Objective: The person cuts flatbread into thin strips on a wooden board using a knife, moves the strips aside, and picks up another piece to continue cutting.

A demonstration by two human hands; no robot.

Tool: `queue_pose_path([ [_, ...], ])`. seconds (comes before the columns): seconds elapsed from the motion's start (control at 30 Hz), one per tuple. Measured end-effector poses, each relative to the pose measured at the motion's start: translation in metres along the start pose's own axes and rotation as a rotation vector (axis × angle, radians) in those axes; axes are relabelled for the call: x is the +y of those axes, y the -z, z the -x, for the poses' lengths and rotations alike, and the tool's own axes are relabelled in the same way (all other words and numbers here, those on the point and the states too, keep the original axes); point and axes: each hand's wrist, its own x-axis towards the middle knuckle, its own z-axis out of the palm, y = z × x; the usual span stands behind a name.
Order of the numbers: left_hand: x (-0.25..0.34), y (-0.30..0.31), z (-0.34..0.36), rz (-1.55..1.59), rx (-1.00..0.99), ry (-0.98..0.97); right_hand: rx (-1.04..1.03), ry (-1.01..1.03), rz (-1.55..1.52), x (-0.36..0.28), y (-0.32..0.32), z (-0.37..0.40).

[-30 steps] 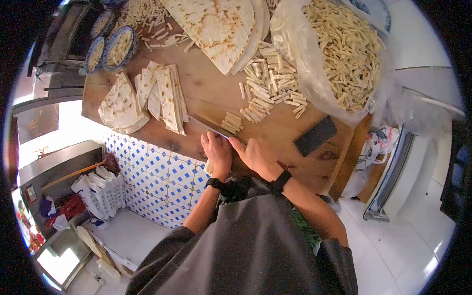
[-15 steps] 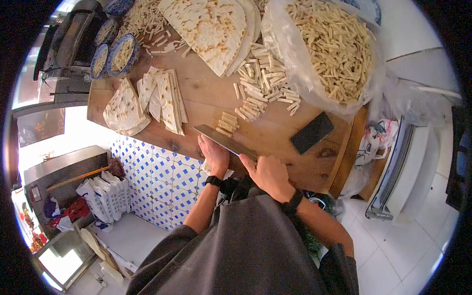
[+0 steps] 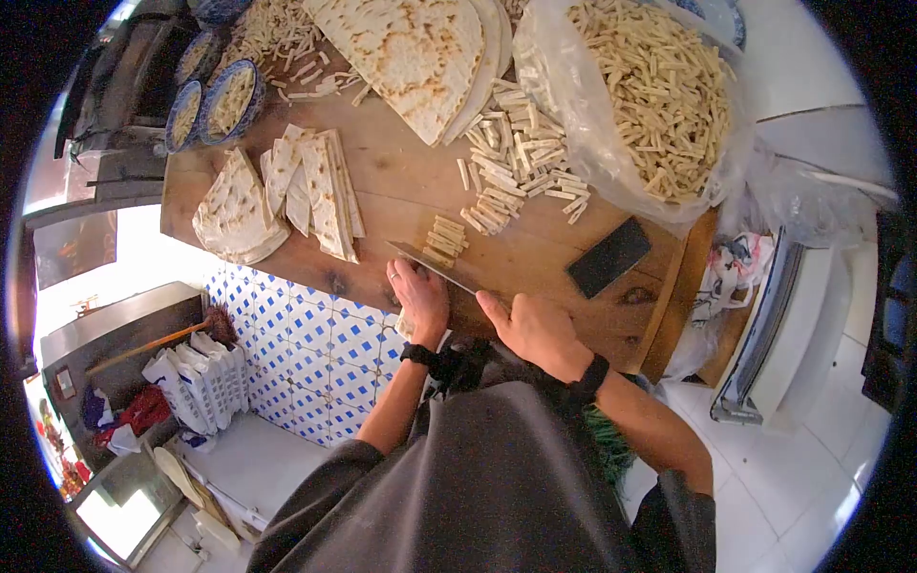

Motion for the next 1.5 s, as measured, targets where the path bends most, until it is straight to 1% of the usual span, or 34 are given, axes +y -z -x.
queue_pose_path([
  [0.07,0.001,0.002,0.000,-0.001,0.004,-0.028,-0.006,0.009,0.002,-0.003,0.004,-0.006],
  [0.13,0.002,0.003,-0.002,0.005,0.001,-0.036,-0.134,-0.036,0.061,-0.007,0.011,-0.013],
  [0.27,0.002,0.003,-0.002,-0.003,0.005,-0.026,-0.132,-0.024,0.032,-0.015,0.014,-0.024],
  [0.4,-0.002,0.000,-0.005,0.012,-0.011,0.010,-0.221,-0.073,0.024,-0.029,0.018,-0.035],
  [0.43,-0.002,0.001,-0.004,0.031,-0.024,0.033,-0.256,-0.103,0.026,-0.031,0.018,-0.039],
  [0.5,-0.001,0.001,-0.004,0.047,-0.043,0.073,-0.262,-0.134,0.025,-0.031,0.009,-0.046],
  [0.57,-0.002,0.001,-0.004,0.047,-0.026,0.037,-0.269,-0.165,0.015,-0.030,-0.005,-0.051],
  [0.63,-0.002,0.002,-0.005,0.058,-0.025,0.038,-0.175,-0.082,-0.023,-0.030,-0.022,-0.061],
  [0.67,-0.001,0.003,-0.003,0.077,-0.029,0.039,-0.179,-0.077,-0.025,-0.029,-0.027,-0.063],
  [0.73,0.000,0.001,0.000,0.056,-0.015,0.034,-0.062,-0.050,-0.065,-0.023,-0.034,-0.061],
  [0.77,-0.001,0.001,0.000,0.064,-0.020,0.047,-0.048,-0.046,-0.067,-0.021,-0.036,-0.060],
  [0.83,-0.001,-0.001,-0.003,0.071,-0.004,0.046,0.024,0.008,0.051,-0.018,-0.039,-0.060],
  [0.93,-0.004,0.003,-0.001,0.113,0.012,0.044,0.041,0.018,0.029,-0.019,-0.045,-0.053],
  [1.0,-0.008,0.009,0.001,-0.002,-0.043,-0.053,0.047,0.021,0.012,-0.019,-0.045,-0.050],
  [1.03,-0.007,0.012,0.002,-0.009,-0.033,-0.058,0.039,0.007,0.003,-0.019,-0.045,-0.047],
  [1.1,-0.006,0.015,0.007,-0.176,-0.005,-0.183,0.060,0.020,-0.049,-0.014,-0.045,-0.039],
  [1.13,-0.006,0.016,0.009,-0.183,0.000,-0.184,0.077,0.022,-0.096,-0.010,-0.045,-0.033],
  [1.2,-0.004,0.012,0.011,-0.138,-0.026,-0.090,0.087,0.048,-0.104,0.000,-0.040,-0.020],
  [1.23,-0.002,0.009,0.010,-0.133,-0.023,-0.094,0.103,0.066,-0.111,0.004,-0.037,-0.015],
  [1.3,0.000,0.008,0.011,-0.138,0.008,-0.018,0.094,0.033,-0.095,0.003,-0.028,-0.001],
  [1.33,-0.001,0.009,0.012,-0.136,0.005,-0.022,0.078,0.004,-0.079,0.002,-0.025,0.004],
  [1.43,-0.005,0.011,0.013,-0.140,-0.041,0.000,0.030,0.007,-0.047,0.001,-0.024,0.013],
  [1.5,-0.008,0.009,0.014,-0.164,-0.007,-0.054,0.040,0.003,-0.036,0.000,-0.025,0.016],
])
